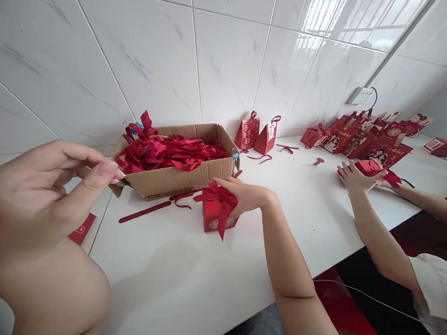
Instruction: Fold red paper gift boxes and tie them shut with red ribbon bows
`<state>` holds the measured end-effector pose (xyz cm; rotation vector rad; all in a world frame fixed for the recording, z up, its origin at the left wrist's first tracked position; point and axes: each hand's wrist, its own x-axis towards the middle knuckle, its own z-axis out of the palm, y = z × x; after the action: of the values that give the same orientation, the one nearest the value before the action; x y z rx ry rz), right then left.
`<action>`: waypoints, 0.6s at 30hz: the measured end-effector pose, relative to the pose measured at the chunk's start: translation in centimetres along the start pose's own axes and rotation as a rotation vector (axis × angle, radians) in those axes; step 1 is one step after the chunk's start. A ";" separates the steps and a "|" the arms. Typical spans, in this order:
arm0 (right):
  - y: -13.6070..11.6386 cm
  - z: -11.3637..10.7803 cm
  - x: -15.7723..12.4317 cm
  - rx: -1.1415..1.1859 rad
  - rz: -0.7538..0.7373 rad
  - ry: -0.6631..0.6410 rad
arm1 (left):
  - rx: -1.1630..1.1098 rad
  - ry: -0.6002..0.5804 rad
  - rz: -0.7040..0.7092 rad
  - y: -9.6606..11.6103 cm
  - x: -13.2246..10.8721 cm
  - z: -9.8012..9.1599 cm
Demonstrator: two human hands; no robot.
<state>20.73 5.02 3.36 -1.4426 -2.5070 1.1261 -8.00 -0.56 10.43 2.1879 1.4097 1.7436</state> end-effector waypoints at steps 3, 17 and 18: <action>2.6 -1.7 -3.2 0.034 0.140 0.098 | 0.021 0.012 0.026 0.0 0.0 0.1; 14.0 1.8 -0.4 0.229 0.854 1.312 | 0.087 -0.071 0.135 0.2 0.3 1.5; 14.3 1.9 -0.3 0.225 0.847 1.300 | 0.091 -0.068 0.137 0.3 0.3 1.5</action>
<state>30.73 8.04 -6.54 -2.1492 -0.8797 0.1866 -6.64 0.14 10.25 2.4204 1.3816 1.6575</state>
